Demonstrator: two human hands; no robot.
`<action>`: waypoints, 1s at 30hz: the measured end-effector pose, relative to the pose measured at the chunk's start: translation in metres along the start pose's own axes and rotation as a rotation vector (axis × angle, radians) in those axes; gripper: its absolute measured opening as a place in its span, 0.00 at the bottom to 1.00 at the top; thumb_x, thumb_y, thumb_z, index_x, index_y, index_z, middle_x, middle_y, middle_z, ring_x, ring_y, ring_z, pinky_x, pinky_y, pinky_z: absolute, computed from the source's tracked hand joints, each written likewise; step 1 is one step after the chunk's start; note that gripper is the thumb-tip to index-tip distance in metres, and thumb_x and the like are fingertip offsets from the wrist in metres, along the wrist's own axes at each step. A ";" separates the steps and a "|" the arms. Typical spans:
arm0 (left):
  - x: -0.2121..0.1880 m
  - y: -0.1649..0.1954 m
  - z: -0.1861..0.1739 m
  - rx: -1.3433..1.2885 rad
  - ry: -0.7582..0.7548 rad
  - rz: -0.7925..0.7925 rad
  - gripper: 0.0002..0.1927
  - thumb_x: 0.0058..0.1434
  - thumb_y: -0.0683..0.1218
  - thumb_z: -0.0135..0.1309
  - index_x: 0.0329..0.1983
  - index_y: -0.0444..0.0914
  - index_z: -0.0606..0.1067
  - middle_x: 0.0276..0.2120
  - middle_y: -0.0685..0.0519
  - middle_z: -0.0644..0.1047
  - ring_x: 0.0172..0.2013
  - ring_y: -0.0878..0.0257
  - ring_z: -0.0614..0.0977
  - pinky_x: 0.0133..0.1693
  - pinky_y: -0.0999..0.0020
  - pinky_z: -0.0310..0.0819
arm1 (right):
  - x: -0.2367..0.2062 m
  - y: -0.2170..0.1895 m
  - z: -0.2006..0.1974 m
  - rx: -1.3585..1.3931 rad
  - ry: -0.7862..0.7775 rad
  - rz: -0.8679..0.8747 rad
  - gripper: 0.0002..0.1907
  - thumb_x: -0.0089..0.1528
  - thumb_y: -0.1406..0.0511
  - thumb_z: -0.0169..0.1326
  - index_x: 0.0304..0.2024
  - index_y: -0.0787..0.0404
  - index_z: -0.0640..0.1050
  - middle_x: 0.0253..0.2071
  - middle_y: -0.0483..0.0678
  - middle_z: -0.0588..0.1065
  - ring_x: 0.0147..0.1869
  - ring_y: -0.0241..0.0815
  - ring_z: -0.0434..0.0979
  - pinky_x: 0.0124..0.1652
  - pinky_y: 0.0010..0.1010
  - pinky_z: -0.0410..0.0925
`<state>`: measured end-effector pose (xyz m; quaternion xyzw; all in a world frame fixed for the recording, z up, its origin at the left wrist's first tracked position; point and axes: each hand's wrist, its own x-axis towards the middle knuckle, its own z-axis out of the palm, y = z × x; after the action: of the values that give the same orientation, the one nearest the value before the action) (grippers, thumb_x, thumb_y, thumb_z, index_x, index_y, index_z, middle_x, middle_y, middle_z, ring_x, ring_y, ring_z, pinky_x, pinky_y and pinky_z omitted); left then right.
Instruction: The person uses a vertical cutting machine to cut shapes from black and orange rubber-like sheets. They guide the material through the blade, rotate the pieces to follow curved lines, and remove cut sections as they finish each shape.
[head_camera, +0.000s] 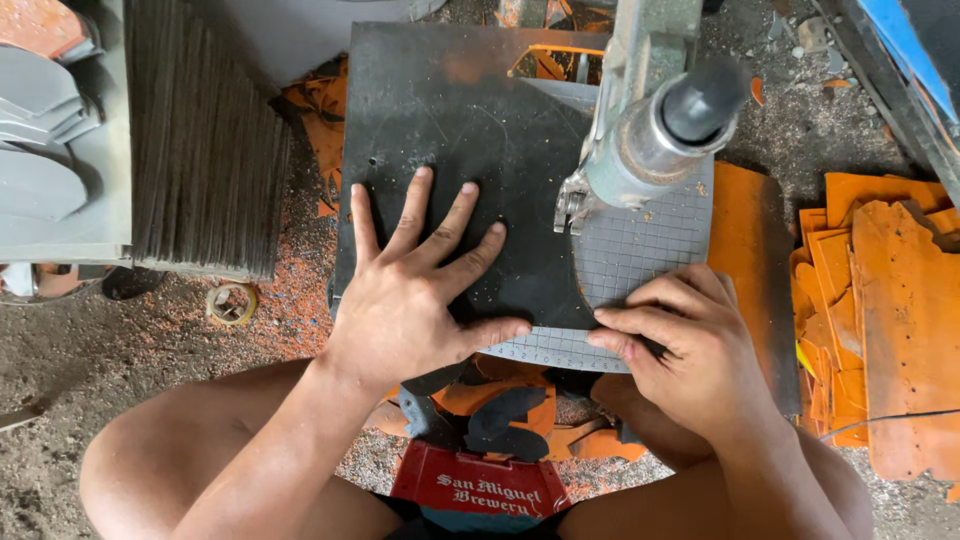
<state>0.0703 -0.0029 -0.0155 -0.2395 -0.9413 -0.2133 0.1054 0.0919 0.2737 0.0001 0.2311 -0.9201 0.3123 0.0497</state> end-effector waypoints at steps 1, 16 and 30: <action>0.001 -0.001 0.000 -0.003 -0.001 0.005 0.43 0.48 0.76 0.60 0.57 0.43 0.81 0.67 0.42 0.71 0.71 0.36 0.61 0.63 0.16 0.35 | 0.001 0.000 0.001 0.000 0.007 0.001 0.13 0.48 0.70 0.67 0.37 0.55 0.86 0.33 0.40 0.78 0.42 0.42 0.74 0.45 0.36 0.65; 0.013 -0.018 -0.004 -0.058 -0.065 0.049 0.43 0.47 0.75 0.61 0.57 0.43 0.81 0.67 0.42 0.70 0.72 0.39 0.58 0.64 0.18 0.31 | 0.017 0.004 -0.002 0.084 -0.107 -0.036 0.12 0.45 0.71 0.68 0.33 0.59 0.85 0.31 0.41 0.79 0.41 0.42 0.75 0.45 0.35 0.67; 0.016 -0.025 0.006 -0.059 -0.063 0.059 0.42 0.49 0.76 0.59 0.56 0.44 0.81 0.67 0.44 0.71 0.72 0.40 0.59 0.64 0.17 0.30 | 0.020 0.011 0.005 0.071 -0.069 -0.058 0.12 0.46 0.68 0.70 0.32 0.59 0.84 0.30 0.41 0.78 0.37 0.42 0.74 0.43 0.36 0.65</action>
<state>0.0433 -0.0137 -0.0247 -0.2766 -0.9300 -0.2300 0.0749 0.0697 0.2703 -0.0050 0.2699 -0.9026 0.3349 0.0191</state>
